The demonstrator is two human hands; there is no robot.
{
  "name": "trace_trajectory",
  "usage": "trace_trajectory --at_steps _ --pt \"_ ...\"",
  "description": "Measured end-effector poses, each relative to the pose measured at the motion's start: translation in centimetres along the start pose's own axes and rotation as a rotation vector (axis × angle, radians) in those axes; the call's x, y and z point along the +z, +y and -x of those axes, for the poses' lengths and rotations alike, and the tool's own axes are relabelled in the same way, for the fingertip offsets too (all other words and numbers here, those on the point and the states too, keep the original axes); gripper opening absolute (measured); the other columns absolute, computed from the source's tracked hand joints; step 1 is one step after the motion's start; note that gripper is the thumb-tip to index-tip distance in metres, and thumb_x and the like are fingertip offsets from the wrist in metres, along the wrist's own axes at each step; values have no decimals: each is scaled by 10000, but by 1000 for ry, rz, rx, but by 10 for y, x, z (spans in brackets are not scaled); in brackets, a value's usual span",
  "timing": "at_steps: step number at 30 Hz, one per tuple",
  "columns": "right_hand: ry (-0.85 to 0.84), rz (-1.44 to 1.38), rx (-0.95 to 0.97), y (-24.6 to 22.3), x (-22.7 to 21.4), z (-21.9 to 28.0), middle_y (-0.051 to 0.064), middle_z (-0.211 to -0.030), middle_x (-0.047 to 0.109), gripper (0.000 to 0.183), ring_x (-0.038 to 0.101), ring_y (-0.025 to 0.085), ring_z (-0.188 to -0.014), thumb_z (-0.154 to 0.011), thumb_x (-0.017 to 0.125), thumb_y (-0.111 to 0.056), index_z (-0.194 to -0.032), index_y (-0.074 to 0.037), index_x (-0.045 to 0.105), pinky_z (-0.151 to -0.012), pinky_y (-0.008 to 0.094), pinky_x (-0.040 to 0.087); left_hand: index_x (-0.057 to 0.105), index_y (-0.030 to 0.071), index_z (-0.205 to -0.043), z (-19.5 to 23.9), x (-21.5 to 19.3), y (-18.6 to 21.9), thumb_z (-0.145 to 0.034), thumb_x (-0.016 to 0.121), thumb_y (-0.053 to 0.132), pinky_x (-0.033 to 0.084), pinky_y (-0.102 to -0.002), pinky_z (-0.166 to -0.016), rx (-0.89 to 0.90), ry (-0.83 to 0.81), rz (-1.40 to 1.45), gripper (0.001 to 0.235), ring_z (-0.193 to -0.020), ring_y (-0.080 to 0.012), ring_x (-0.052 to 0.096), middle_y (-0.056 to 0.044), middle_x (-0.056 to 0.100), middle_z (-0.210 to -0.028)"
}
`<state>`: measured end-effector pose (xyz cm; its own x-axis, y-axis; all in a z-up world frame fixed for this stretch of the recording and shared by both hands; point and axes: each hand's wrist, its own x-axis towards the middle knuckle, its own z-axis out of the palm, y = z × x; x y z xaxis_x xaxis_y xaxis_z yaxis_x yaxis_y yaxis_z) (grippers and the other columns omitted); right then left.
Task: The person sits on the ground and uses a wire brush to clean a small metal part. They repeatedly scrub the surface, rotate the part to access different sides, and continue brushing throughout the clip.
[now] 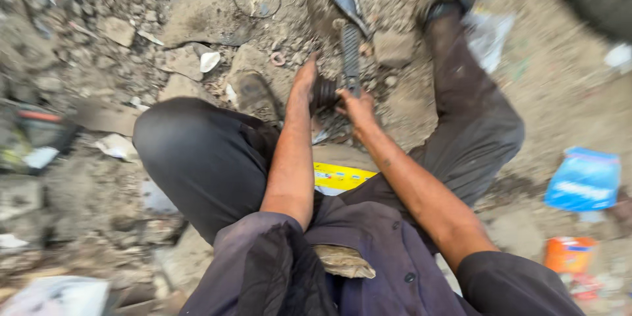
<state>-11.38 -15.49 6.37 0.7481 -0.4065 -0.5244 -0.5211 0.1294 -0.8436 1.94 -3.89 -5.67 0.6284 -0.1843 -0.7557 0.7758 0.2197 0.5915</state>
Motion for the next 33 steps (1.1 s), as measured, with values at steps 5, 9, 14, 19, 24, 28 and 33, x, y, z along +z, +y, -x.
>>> trace_trajectory --at_steps 5,9,14,19,24,28,33 --pt "62 -218 136 -19 2 4 93 -985 742 258 748 224 -854 -878 708 -190 -1082 -41 658 -647 346 657 563 -77 -1356 24 -10 8 -967 528 612 563 -523 -783 -98 -154 125 792 -814 -338 629 -222 641 -947" --pt "115 -167 120 -49 5 18 121 -968 749 201 764 221 -839 -882 692 -144 -1040 -22 674 -617 322 632 501 0 -1401 73 -1 21 -990 496 584 578 -435 -857 -26 -100 153 714 -904 -223 703 -107 666 -1025" --pt "125 -177 -24 -69 -4 26 114 -974 738 164 756 168 -848 -898 672 -110 -1018 2 687 -643 292 643 543 -76 -1377 110 10 39 -1007 568 535 558 -464 -889 125 -220 224 714 -947 -272 692 -169 701 -1103" --pt "150 -89 -6 -60 6 23 71 -897 661 163 701 157 -727 -862 723 -89 -1005 -14 706 -610 307 640 521 94 -1423 119 0 43 -865 541 498 598 -463 -896 239 -33 -196 689 -1032 -310 705 -211 700 -1181" --pt "125 -37 136 -39 17 19 76 -831 712 188 673 169 -632 -850 759 -140 -984 -18 709 -499 311 586 414 82 -1534 110 -7 40 -888 525 676 494 -413 -1039 136 -1 -209 885 -1310 -332 590 -196 567 -1426" --pt "103 57 163 -27 11 25 41 -825 703 200 676 143 -642 -836 775 -173 -963 -25 730 -499 307 618 455 -28 -1509 110 3 34 -865 572 765 415 -422 -1124 244 95 -505 1028 -1367 -350 544 -271 559 -1466" --pt "131 82 80 -29 15 38 20 -734 689 180 659 132 -586 -832 766 -179 -921 -28 724 -504 318 608 564 -64 -1403 114 7 36 -804 581 777 468 -423 -1076 142 42 -584 1033 -1281 -350 633 -290 650 -1342"
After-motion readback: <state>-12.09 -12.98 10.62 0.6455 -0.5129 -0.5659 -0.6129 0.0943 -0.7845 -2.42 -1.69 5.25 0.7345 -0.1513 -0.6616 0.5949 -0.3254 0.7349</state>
